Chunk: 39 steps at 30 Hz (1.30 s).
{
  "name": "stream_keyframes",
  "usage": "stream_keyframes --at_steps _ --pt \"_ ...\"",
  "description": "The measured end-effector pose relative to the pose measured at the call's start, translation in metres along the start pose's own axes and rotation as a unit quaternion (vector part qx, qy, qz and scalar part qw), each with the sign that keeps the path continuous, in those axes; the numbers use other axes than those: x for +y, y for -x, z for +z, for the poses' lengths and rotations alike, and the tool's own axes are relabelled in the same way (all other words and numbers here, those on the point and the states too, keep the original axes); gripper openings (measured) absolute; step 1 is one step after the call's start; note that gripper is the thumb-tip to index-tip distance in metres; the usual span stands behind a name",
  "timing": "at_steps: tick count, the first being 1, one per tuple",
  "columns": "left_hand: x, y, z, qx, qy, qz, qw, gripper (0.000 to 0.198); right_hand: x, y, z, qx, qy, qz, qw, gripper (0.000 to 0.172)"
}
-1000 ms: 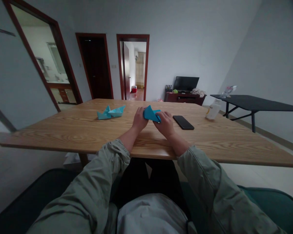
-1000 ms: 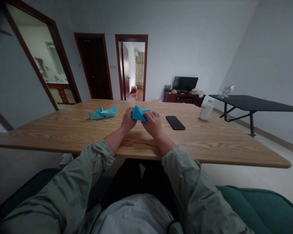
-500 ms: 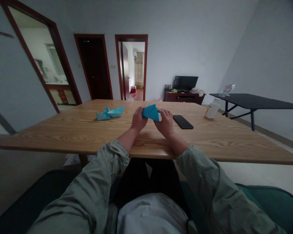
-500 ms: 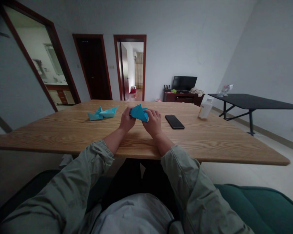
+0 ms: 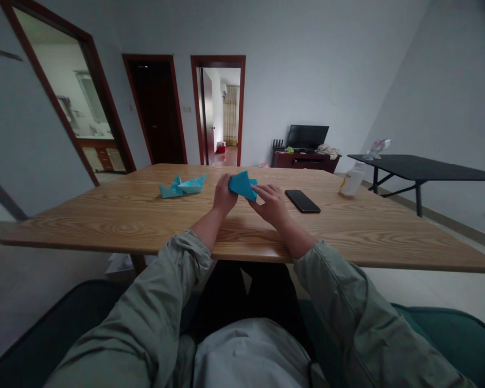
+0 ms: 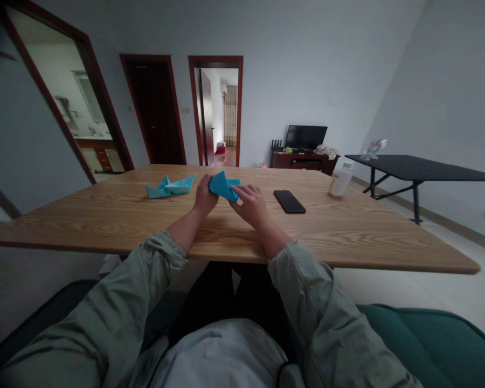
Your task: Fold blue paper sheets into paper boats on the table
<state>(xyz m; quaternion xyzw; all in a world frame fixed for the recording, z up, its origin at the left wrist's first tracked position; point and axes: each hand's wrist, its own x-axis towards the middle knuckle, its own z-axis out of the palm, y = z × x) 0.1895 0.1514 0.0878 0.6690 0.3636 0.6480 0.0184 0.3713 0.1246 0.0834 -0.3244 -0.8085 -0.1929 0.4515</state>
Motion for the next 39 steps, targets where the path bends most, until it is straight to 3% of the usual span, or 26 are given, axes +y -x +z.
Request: stream_keyframes --at_steps 8,13,16,23,30,36,39 --pt "-0.006 -0.0015 0.0007 -0.014 0.017 -0.02 1.0 0.03 -0.0059 -0.0025 -0.0014 -0.018 -0.048 -0.027 0.998 0.025" --pt "-0.0034 -0.0005 0.0021 -0.017 0.013 -0.016 1.0 0.029 -0.0024 -0.0011 0.0017 0.009 -0.076 0.036 0.996 0.039" --pt "-0.0039 0.0 0.0027 -0.021 0.019 -0.016 0.999 0.031 -0.0004 -0.0006 0.0043 0.01 -0.089 0.066 0.994 0.036" --pt "-0.0027 0.0012 0.0026 -0.028 0.024 -0.031 0.999 0.027 -0.0036 -0.0028 0.0045 -0.017 -0.104 0.045 0.993 0.014" --pt "0.0015 0.0007 0.0021 -0.01 0.031 -0.043 0.999 0.024 -0.0035 -0.0011 0.0067 0.007 -0.103 0.071 0.992 0.027" --pt "-0.0032 0.0015 0.0045 -0.031 0.036 -0.047 0.998 0.025 -0.0076 -0.0041 0.0031 -0.017 -0.108 0.039 0.993 0.012" --pt "-0.0042 0.0017 0.005 -0.036 0.036 -0.043 0.998 0.023 -0.0099 -0.0067 0.0011 -0.035 -0.123 0.018 0.992 0.016"
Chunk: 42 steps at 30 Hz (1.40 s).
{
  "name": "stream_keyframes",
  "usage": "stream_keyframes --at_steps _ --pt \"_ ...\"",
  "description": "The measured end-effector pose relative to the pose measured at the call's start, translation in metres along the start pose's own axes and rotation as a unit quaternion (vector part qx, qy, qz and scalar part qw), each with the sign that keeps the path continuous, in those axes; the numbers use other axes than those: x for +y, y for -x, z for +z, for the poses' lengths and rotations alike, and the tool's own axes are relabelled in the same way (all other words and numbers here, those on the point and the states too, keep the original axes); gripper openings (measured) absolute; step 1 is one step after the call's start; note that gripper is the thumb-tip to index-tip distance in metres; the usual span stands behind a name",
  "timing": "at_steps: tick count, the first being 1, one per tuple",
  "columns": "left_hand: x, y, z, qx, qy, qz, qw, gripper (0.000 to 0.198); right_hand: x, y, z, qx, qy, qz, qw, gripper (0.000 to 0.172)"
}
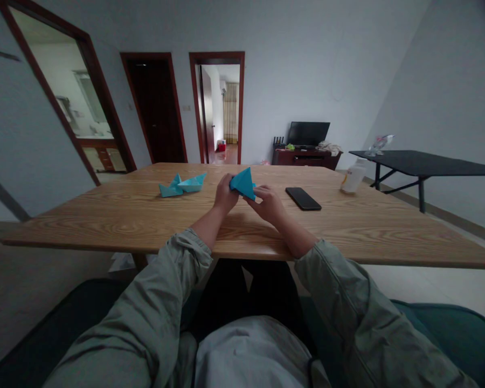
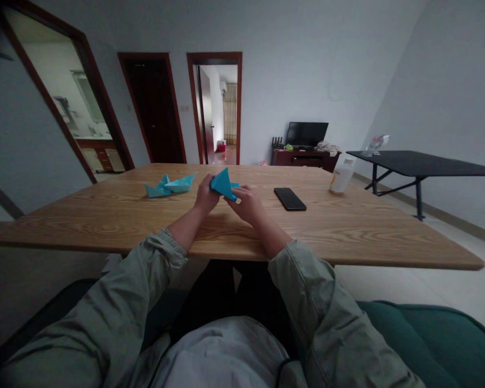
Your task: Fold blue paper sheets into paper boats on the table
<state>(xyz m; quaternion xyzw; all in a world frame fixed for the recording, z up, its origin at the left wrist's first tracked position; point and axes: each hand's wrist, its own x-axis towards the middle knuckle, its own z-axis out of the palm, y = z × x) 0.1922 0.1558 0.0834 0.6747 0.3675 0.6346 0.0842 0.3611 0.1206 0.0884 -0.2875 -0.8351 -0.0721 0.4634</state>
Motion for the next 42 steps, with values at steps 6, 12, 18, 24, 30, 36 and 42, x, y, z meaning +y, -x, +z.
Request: stream_keyframes --at_steps 6,12,18,24,30,36,42 --pt "0.001 0.0 0.0 -0.006 0.002 0.006 1.0 0.02 0.0 0.001 0.001 -0.022 -0.012 0.006 1.0 0.016" --pt "0.001 -0.002 -0.002 -0.002 0.005 -0.021 1.0 0.023 0.008 0.002 0.0 0.034 -0.026 0.101 0.994 0.022" --pt "0.003 0.0 0.001 -0.021 -0.01 0.005 1.0 0.021 0.004 -0.002 -0.001 -0.015 -0.107 0.075 0.991 0.02" --pt "0.007 0.002 0.001 -0.033 -0.041 0.006 0.999 0.023 0.003 -0.001 -0.001 -0.038 -0.17 0.121 0.977 0.023" --pt "0.014 0.006 0.005 -0.062 -0.071 0.029 0.995 0.015 0.015 -0.002 0.001 -0.019 -0.231 0.211 0.95 0.021" --pt "0.018 0.009 0.013 -0.058 -0.104 0.025 0.993 0.011 0.018 -0.004 0.005 0.045 -0.178 0.183 0.966 0.018" --pt "0.021 0.011 0.019 -0.036 -0.103 0.01 0.994 0.016 0.011 0.003 0.011 0.057 -0.133 0.194 0.97 0.008"
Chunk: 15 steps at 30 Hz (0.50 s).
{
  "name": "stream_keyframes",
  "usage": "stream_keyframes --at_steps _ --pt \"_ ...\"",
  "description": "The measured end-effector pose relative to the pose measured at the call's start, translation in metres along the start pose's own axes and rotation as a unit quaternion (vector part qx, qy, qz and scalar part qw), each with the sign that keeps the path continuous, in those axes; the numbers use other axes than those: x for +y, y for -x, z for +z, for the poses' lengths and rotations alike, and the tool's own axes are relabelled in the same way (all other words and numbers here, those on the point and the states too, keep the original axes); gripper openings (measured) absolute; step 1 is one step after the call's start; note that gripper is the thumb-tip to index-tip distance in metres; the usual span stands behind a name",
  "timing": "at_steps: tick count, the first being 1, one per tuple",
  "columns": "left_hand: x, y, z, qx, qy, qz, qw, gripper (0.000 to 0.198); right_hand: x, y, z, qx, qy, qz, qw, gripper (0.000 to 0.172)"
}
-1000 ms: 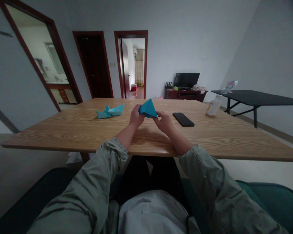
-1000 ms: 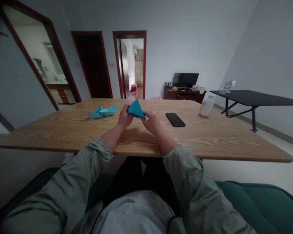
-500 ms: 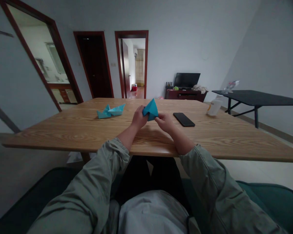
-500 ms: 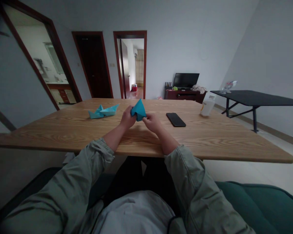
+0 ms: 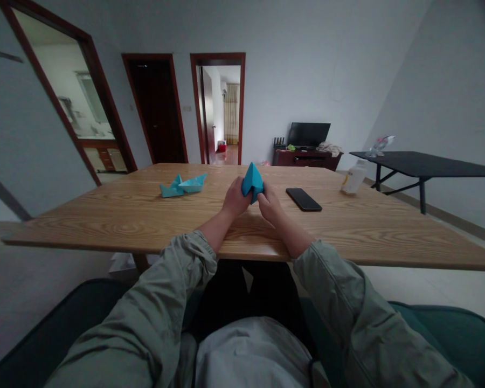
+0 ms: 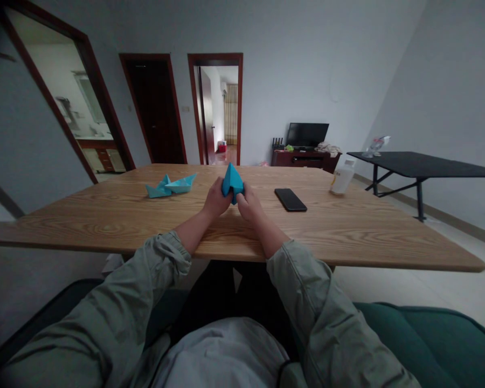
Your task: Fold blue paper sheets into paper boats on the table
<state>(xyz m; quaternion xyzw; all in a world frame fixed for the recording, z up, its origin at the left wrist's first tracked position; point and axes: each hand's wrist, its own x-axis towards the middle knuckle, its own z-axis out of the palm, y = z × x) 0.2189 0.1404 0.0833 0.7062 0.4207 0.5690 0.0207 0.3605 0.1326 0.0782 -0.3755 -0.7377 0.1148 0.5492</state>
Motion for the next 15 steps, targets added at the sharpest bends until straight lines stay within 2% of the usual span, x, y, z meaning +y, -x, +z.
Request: stream_keyframes --at_steps 5,15 --pt "0.004 0.0015 -0.0001 -0.013 0.011 -0.002 1.0 0.017 -0.0022 0.0042 -0.0012 -0.009 0.017 0.008 1.0 0.034" --pt "0.005 0.0027 0.0001 -0.057 0.005 0.007 0.998 0.024 0.0009 -0.0005 -0.0009 0.031 0.045 0.034 0.998 0.05"
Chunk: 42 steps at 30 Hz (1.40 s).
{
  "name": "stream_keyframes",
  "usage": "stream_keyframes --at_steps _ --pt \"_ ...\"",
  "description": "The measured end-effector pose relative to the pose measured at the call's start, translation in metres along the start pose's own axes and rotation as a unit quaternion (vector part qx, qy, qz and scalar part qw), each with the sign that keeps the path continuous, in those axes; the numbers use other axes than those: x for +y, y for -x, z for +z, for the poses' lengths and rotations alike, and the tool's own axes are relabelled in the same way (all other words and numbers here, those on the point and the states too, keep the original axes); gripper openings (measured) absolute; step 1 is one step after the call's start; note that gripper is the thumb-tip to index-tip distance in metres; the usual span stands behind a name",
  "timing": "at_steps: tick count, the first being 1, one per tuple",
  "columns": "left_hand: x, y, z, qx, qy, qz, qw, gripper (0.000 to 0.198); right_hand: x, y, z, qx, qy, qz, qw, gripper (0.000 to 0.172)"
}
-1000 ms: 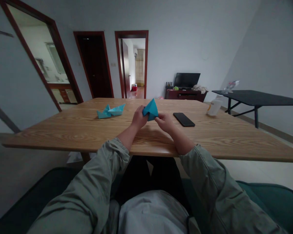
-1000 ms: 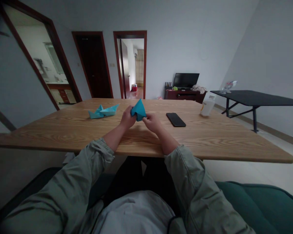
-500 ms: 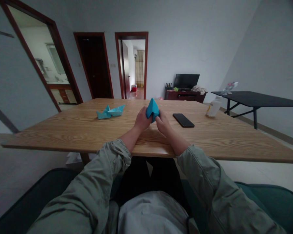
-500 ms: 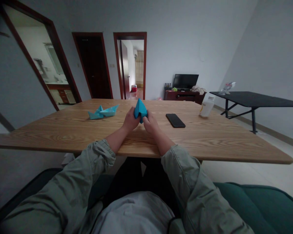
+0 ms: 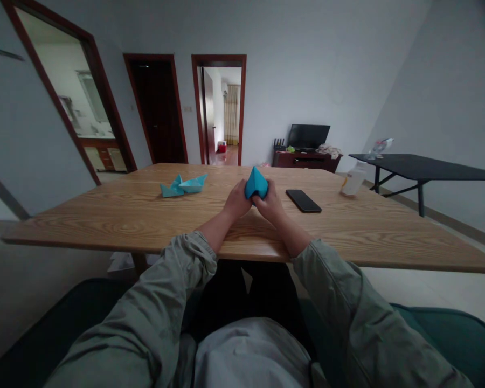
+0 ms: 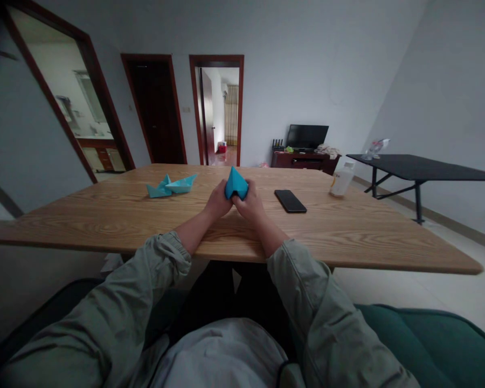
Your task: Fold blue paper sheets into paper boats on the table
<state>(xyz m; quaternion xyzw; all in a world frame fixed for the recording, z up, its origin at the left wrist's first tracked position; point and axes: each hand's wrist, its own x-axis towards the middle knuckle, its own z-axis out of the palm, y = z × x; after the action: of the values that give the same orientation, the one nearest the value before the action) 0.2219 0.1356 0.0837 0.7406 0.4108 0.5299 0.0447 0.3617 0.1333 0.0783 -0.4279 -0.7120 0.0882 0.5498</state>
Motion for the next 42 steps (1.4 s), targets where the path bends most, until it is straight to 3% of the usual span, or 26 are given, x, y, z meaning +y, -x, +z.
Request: stream_keyframes --at_steps 7,11,16,21,32,42 --pt "-0.001 -0.001 0.0 0.011 -0.011 0.01 1.0 0.02 -0.002 -0.001 0.0 0.015 0.014 -0.005 1.0 0.055" --pt "-0.002 -0.002 0.0 0.013 -0.009 0.01 1.0 0.024 0.002 -0.003 0.0 0.011 0.01 -0.029 0.999 0.038" --pt "-0.003 -0.003 -0.003 0.025 0.012 0.055 0.998 0.035 0.004 -0.002 -0.003 0.007 0.008 -0.03 0.999 0.024" --pt "-0.003 -0.004 -0.011 -0.01 -0.001 0.027 1.0 0.019 0.007 -0.002 -0.006 0.0 0.016 -0.021 1.0 0.012" --pt "-0.004 -0.005 -0.012 -0.018 0.002 0.02 1.0 0.018 0.005 -0.002 -0.007 -0.002 0.037 -0.037 0.999 0.012" --pt "-0.013 -0.006 -0.016 0.014 0.017 0.036 0.999 0.025 0.001 -0.002 -0.015 -0.014 0.035 -0.079 0.996 0.011"
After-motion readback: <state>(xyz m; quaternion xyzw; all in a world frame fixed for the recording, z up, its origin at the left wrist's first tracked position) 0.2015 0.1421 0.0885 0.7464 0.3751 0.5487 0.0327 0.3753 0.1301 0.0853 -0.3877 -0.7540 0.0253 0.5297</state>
